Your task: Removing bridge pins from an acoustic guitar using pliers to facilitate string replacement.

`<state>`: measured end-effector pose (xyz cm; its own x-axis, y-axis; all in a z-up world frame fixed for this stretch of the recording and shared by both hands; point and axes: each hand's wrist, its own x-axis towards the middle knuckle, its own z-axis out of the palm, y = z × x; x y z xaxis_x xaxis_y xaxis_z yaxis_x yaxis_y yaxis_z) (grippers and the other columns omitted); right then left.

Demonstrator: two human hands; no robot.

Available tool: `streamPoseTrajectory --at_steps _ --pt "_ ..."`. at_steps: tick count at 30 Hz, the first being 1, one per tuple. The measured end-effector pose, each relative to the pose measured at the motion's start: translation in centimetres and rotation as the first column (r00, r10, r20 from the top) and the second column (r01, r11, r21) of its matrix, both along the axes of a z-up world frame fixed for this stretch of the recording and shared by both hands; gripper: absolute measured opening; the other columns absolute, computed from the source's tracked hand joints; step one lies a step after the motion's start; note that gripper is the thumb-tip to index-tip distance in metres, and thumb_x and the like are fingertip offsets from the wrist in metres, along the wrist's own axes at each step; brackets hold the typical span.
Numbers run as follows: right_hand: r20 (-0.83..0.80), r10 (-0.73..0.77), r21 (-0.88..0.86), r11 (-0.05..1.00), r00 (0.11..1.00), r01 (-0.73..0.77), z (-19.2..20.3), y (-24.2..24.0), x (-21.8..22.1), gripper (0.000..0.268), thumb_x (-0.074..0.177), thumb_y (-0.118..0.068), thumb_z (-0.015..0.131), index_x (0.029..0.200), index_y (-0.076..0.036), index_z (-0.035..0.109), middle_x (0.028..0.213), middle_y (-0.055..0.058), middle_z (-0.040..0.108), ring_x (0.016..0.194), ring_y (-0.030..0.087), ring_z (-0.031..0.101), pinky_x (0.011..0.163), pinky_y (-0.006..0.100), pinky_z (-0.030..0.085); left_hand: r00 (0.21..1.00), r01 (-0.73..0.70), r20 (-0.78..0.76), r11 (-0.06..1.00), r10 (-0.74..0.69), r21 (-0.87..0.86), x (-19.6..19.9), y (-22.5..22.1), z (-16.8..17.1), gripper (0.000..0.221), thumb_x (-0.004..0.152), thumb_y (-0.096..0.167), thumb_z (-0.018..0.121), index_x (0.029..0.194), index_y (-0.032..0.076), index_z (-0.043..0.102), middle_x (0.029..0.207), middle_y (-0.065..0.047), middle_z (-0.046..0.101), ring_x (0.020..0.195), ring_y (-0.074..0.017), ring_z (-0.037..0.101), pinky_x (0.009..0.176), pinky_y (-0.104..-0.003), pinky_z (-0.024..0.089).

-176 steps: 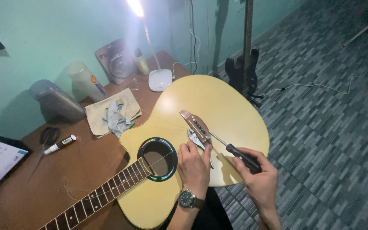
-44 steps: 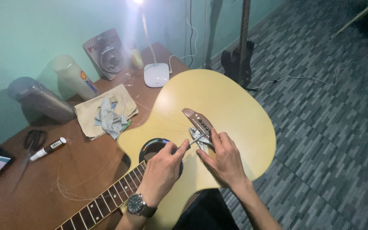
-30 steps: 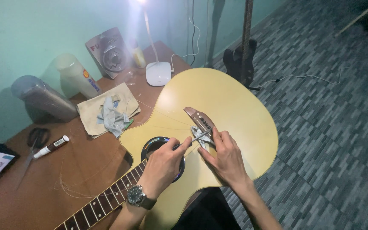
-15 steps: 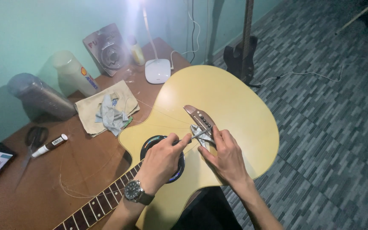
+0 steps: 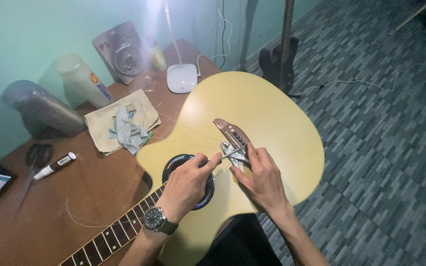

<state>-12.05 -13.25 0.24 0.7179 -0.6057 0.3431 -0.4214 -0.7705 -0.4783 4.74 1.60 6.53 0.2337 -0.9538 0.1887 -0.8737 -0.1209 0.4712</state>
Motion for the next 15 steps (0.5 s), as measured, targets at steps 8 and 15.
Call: streamPoseTrajectory --at_steps 8,15 --pt "-0.002 -0.002 -0.008 1.0 1.0 0.002 -0.1 -0.1 0.0 0.071 0.088 -0.041 0.077 0.135 0.008 0.058 0.096 0.014 0.059 0.085 0.031 0.068 0.07 0.043 0.061 0.999 0.04 -0.011 0.998 -0.041 -0.054 0.8 -0.1 -1.8 0.038 0.1 0.005 0.049 0.131 0.013 0.068 0.096 -0.012 0.067 0.075 -0.032 0.073 0.067 -0.042 0.061" --pt "0.008 0.004 0.039 0.999 1.0 -0.004 0.2 0.0 0.1 0.07 0.088 -0.037 0.078 0.136 0.01 0.057 0.095 0.015 0.06 0.084 0.032 0.069 0.07 0.044 0.061 0.996 0.041 -0.081 0.998 -0.044 -0.044 0.9 -0.1 -2.1 0.04 0.099 0.004 0.05 0.134 0.013 0.067 0.099 -0.013 0.068 0.078 -0.0321 0.074 0.07 -0.041 0.062"
